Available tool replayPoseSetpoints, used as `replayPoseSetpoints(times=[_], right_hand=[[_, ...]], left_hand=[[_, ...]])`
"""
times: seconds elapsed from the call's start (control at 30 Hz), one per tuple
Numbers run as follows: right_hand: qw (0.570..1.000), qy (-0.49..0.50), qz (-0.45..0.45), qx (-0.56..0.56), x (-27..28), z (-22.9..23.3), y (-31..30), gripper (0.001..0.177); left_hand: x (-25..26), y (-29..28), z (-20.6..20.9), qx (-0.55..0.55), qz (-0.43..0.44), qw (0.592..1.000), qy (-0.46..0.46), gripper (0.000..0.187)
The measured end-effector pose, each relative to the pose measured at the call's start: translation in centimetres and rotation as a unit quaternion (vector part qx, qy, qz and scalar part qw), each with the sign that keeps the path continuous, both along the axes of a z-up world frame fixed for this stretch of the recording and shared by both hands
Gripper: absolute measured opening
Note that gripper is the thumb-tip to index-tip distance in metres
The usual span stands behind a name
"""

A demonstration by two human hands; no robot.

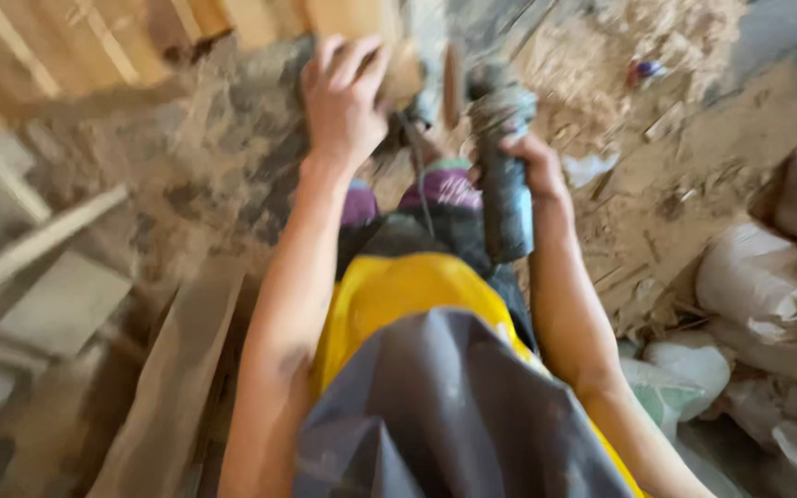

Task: The person holds a small block of wood by hand and sands its edges and corners using a power sander.

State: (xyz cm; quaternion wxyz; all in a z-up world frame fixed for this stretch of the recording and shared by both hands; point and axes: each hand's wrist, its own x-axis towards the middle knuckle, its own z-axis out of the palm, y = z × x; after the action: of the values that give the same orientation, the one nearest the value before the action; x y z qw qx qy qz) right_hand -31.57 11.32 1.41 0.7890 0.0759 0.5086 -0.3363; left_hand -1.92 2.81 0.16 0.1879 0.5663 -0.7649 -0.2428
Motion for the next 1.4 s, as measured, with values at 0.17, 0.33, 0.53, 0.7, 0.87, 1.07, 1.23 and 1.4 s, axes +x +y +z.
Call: replayPoseSetpoints(times=[0.17, 0.33, 0.53, 0.7, 0.87, 1.07, 1.23, 1.4], right_hand=[[0.996, -0.004, 0.081, -0.044, -0.9, -1.5, -2.5, 0.052], [0.995, -0.006, 0.098, -0.035, 0.0, -1.2, -3.7, 0.048], [0.995, -0.034, 0.09, 0.004, 0.6, -2.1, -5.7, 0.05], [0.994, -0.034, 0.102, -0.002, 0.6, -2.1, -6.4, 0.05], [0.993, -0.006, 0.102, 0.058, 0.8, -0.6, -5.8, 0.051], [0.994, 0.007, 0.111, 0.002, 1.3, -1.2, -6.4, 0.051], [0.992, -0.014, 0.107, 0.073, 0.6, -1.0, -4.5, 0.05], [0.992, -0.046, 0.092, 0.079, 0.2, -1.6, -1.2, 0.046]], left_hand=[[-0.8, -1.3, -0.9, 0.007, 0.009, 1.0, -0.02, 0.057], [-0.9, -0.7, -1.1, 0.01, 0.003, 0.999, -0.03, 0.057], [-1.2, -1.0, -0.9, 0.014, 0.021, 0.998, -0.05, 0.054], [-1.1, -0.7, -1.7, 0.005, 0.026, 0.999, -0.045, 0.05], [-1.2, -0.9, -2.0, 0.008, 0.027, 0.999, -0.038, 0.052], [-0.9, -0.6, -1.5, 0.019, 0.015, 0.998, -0.059, 0.052], [-1.1, -1.4, -0.9, 0.015, 0.022, 0.999, -0.042, 0.054], [-0.9, -1.3, -0.6, 0.022, 0.018, 0.999, -0.037, 0.056]])
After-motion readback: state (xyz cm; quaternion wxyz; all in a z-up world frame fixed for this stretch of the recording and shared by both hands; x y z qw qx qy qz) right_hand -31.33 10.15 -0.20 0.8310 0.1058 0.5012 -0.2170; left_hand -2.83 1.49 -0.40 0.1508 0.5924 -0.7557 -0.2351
